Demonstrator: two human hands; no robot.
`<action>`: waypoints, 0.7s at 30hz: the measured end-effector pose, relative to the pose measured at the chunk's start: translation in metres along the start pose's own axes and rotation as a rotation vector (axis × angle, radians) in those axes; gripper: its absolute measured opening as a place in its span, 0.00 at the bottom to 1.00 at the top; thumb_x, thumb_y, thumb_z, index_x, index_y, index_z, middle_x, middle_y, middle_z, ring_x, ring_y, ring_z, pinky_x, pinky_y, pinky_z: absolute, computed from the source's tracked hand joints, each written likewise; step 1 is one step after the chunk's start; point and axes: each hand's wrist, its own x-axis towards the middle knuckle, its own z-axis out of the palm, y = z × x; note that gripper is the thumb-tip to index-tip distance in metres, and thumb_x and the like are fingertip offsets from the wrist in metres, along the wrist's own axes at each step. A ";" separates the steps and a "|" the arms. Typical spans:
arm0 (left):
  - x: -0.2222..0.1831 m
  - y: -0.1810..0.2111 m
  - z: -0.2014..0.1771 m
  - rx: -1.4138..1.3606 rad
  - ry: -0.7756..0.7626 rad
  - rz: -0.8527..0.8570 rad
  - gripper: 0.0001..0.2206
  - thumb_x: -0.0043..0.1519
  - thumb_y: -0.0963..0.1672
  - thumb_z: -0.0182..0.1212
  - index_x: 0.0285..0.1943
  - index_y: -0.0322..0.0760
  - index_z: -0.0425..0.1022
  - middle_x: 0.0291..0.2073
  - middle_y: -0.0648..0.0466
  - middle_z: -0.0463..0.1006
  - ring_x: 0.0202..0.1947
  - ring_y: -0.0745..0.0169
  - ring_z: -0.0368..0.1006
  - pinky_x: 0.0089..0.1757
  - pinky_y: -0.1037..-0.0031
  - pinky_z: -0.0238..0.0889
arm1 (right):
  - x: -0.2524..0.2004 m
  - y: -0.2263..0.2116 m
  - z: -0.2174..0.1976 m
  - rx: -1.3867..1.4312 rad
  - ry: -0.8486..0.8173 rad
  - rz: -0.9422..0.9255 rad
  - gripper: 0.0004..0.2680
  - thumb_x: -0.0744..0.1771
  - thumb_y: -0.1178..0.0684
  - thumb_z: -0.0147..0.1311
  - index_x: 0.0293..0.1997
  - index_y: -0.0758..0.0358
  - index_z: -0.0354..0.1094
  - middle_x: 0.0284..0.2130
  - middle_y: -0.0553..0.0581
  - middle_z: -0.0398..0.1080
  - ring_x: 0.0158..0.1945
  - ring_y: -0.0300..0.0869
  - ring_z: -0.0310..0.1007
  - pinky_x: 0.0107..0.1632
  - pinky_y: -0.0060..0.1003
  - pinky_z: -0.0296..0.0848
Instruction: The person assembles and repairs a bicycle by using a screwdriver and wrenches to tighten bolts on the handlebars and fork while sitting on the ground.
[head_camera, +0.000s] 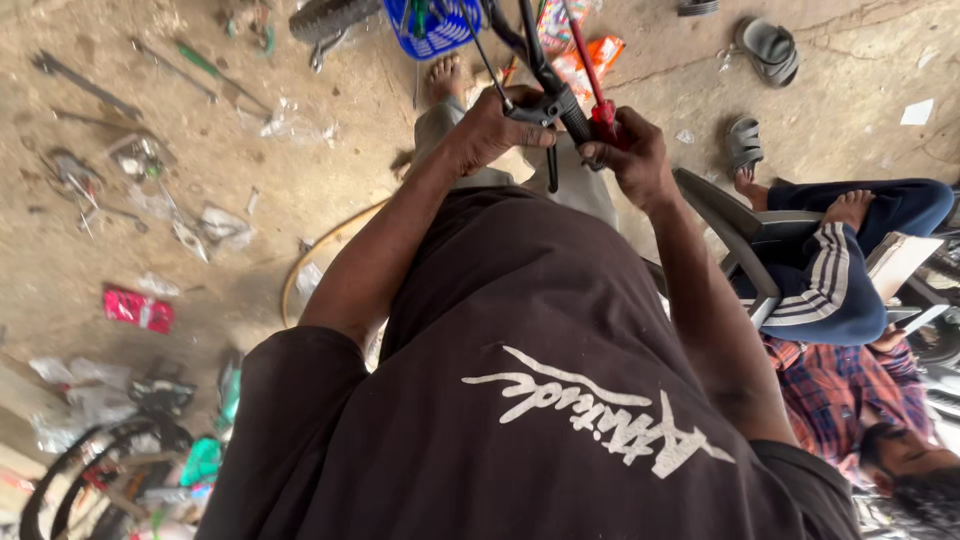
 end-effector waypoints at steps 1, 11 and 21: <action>-0.002 -0.003 0.001 -0.017 0.018 -0.008 0.29 0.49 0.48 0.80 0.56 0.28 0.77 0.46 0.47 0.83 0.48 0.59 0.80 0.51 0.70 0.74 | 0.001 0.000 -0.003 0.012 -0.023 0.014 0.12 0.67 0.55 0.68 0.49 0.69 0.67 0.34 0.54 0.73 0.36 0.35 0.72 0.41 0.33 0.72; -0.031 0.034 0.016 0.721 0.484 0.010 0.21 0.60 0.53 0.74 0.41 0.29 0.79 0.29 0.49 0.80 0.29 0.63 0.76 0.34 0.68 0.68 | -0.013 -0.035 -0.014 -0.427 0.164 -0.356 0.13 0.68 0.58 0.67 0.54 0.72 0.69 0.41 0.57 0.75 0.42 0.36 0.73 0.45 0.33 0.73; -0.021 0.126 0.056 -0.289 0.521 0.569 0.14 0.72 0.49 0.55 0.48 0.33 0.77 0.32 0.53 0.81 0.21 0.72 0.61 0.25 0.75 0.53 | -0.020 -0.121 0.020 -0.403 -0.118 -0.307 0.12 0.66 0.53 0.68 0.43 0.68 0.66 0.25 0.51 0.58 0.30 0.36 0.55 0.32 0.37 0.58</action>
